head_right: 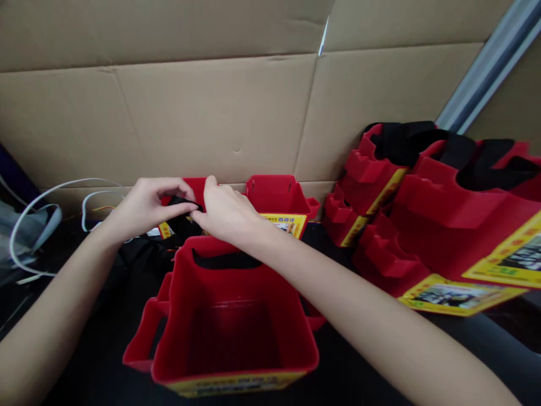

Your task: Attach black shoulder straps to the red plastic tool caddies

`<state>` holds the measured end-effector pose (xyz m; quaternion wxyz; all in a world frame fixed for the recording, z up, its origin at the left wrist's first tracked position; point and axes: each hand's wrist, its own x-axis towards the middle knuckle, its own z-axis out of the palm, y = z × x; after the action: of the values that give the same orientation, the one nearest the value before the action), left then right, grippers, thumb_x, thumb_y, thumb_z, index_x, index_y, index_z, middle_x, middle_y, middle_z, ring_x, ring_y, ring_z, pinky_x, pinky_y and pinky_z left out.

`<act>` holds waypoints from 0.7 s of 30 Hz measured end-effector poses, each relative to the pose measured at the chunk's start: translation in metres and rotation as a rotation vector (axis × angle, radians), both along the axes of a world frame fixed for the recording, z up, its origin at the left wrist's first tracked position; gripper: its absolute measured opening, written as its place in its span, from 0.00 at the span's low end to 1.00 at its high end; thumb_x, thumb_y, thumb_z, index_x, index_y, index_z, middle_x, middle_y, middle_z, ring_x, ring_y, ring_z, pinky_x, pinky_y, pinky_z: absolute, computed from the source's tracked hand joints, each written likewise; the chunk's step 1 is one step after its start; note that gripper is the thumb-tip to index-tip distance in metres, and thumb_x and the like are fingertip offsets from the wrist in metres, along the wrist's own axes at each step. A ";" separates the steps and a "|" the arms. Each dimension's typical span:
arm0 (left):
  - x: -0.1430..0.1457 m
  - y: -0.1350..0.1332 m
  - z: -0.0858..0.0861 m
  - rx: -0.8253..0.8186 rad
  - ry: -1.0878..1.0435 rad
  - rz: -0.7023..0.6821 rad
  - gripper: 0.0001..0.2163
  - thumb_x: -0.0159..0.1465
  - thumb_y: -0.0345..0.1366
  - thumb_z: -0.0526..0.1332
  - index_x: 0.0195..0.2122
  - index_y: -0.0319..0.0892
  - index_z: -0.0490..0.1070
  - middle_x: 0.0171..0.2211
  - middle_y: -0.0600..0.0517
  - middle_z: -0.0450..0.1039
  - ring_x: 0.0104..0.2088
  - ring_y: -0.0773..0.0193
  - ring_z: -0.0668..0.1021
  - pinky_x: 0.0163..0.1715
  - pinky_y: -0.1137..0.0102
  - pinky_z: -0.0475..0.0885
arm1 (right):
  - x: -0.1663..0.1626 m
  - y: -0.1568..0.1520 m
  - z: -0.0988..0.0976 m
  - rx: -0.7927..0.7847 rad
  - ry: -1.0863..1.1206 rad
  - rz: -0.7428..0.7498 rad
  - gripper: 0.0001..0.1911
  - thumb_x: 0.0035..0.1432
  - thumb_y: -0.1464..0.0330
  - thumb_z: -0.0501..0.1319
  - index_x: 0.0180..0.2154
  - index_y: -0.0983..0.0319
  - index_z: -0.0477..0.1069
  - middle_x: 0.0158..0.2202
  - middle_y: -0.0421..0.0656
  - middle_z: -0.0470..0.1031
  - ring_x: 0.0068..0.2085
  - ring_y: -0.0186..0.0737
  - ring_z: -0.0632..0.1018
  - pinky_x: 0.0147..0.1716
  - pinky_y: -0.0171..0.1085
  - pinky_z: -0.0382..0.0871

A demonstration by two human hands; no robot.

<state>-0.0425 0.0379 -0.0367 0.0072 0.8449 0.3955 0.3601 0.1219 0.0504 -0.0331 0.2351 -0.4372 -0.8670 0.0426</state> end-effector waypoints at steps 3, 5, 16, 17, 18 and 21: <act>-0.009 0.000 0.003 -0.091 0.150 -0.048 0.07 0.55 0.35 0.61 0.34 0.40 0.69 0.31 0.55 0.72 0.30 0.68 0.72 0.30 0.76 0.64 | 0.009 0.009 -0.003 -0.129 0.075 0.114 0.10 0.49 0.75 0.54 0.36 0.64 0.64 0.29 0.42 0.72 0.29 0.33 0.71 0.28 0.32 0.60; -0.020 0.005 0.003 -0.131 0.295 -0.004 0.07 0.55 0.34 0.60 0.36 0.41 0.70 0.31 0.55 0.73 0.30 0.68 0.72 0.30 0.75 0.64 | 0.013 0.013 -0.003 -0.227 0.150 0.174 0.10 0.49 0.75 0.54 0.37 0.63 0.63 0.26 0.39 0.70 0.27 0.31 0.68 0.28 0.31 0.60; -0.062 0.011 0.009 0.207 -0.257 0.732 0.24 0.64 0.50 0.40 0.30 0.39 0.69 0.26 0.50 0.69 0.29 0.64 0.72 0.26 0.70 0.60 | 0.014 0.005 0.015 -0.791 0.299 0.538 0.21 0.52 0.63 0.61 0.47 0.64 0.64 0.37 0.44 0.75 0.38 0.33 0.74 0.41 0.34 0.65; -0.057 0.007 0.011 0.220 -0.335 0.659 0.26 0.65 0.50 0.38 0.28 0.39 0.68 0.23 0.52 0.68 0.27 0.67 0.71 0.25 0.71 0.60 | 0.012 0.007 0.016 -0.890 0.345 0.526 0.21 0.53 0.60 0.59 0.46 0.65 0.66 0.38 0.46 0.75 0.39 0.35 0.74 0.42 0.35 0.66; -0.050 0.004 0.012 0.225 -0.394 0.573 0.26 0.65 0.50 0.37 0.27 0.38 0.67 0.21 0.54 0.67 0.24 0.70 0.70 0.24 0.73 0.60 | 0.010 0.011 0.017 -1.004 0.397 0.511 0.21 0.55 0.56 0.56 0.44 0.66 0.67 0.39 0.48 0.74 0.40 0.36 0.75 0.43 0.37 0.67; -0.025 -0.002 0.008 0.156 -0.302 0.324 0.23 0.65 0.49 0.42 0.29 0.39 0.67 0.20 0.55 0.68 0.20 0.71 0.69 0.22 0.75 0.61 | 0.002 0.022 0.020 -1.301 0.568 0.511 0.28 0.57 0.49 0.47 0.38 0.68 0.68 0.39 0.52 0.74 0.41 0.40 0.75 0.42 0.40 0.68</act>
<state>-0.0675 0.0360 -0.0284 -0.0573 0.7049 0.4914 0.5083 0.1241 0.0721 -0.0136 0.1269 -0.2454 -0.6475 0.7102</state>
